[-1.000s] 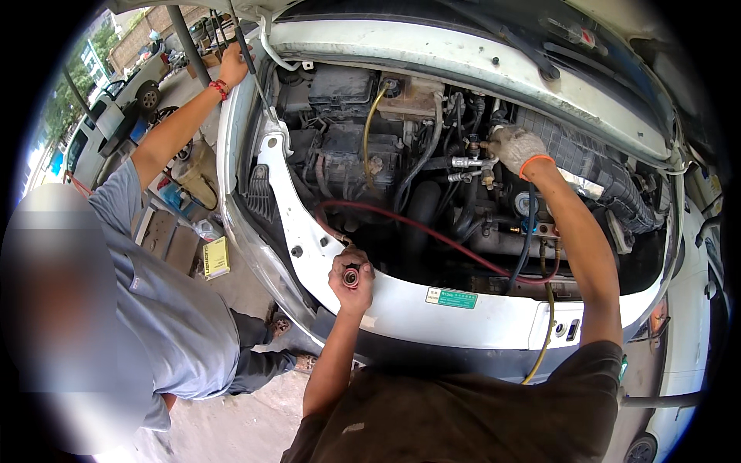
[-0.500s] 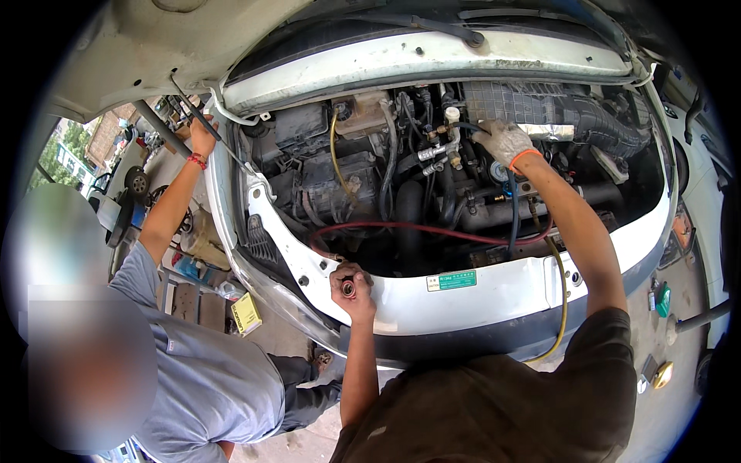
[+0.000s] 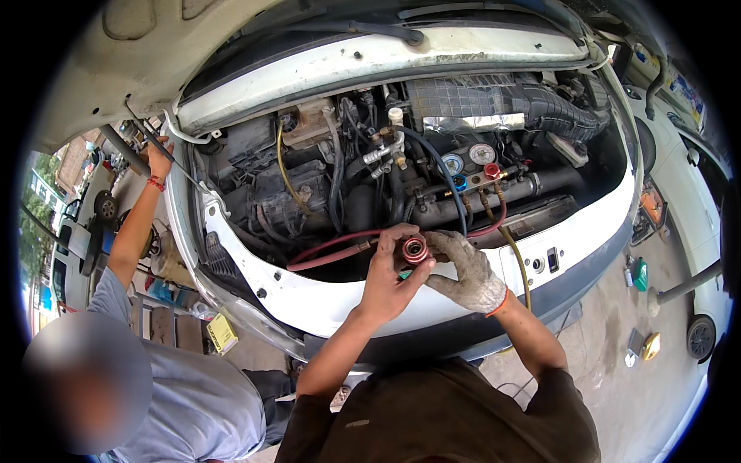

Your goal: The person connects refrigerant hoses to a car's AC system, adjusts gauges, and operates a refrigerant machine. They also move a stool and interact with a coworker in a garage setting.

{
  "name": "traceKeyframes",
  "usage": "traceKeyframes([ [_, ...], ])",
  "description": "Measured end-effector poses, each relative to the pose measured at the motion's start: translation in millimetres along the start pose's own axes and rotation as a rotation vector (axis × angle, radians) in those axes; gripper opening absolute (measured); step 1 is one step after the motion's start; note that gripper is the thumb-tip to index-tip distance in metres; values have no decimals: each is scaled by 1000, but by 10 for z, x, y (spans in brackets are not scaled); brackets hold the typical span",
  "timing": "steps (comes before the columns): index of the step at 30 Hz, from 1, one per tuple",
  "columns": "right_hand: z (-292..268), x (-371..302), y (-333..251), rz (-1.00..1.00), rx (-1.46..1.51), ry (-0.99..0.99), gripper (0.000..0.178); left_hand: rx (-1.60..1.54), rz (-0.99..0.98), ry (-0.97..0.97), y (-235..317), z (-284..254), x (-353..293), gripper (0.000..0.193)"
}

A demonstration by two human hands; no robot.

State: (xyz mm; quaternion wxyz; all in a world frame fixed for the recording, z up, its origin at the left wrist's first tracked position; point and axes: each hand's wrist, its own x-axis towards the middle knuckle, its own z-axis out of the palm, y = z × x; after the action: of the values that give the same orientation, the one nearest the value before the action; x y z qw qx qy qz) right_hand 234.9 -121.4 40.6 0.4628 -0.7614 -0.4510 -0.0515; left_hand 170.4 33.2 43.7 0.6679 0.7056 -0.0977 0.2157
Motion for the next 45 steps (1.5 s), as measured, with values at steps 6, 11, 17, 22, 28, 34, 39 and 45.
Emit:
traceKeyframes([
  [6,47,-19,-117,51,415,171,65,118,-61,-130,245,102,125,40],
  [11,148,77,-45,244,647,96,51,623,173,-68,139,-60,169,38],
  [17,306,283,-99,449,1204,213,44,936,251,-55,67,-421,52,38],
  [22,531,519,61,522,1425,348,34,1307,398,111,-59,-592,112,40],
  [28,964,852,542,876,1556,434,10,1446,-23,-271,-428,-808,441,28],
  [34,988,1194,1111,894,1116,154,15,1373,-51,-447,-744,-950,859,25],
  [39,966,1572,1338,1106,1252,315,14,1458,-102,-397,-1031,-919,1179,21],
  [45,931,1660,1577,936,1130,198,17,1468,-158,-315,-1237,-925,1485,14],
])
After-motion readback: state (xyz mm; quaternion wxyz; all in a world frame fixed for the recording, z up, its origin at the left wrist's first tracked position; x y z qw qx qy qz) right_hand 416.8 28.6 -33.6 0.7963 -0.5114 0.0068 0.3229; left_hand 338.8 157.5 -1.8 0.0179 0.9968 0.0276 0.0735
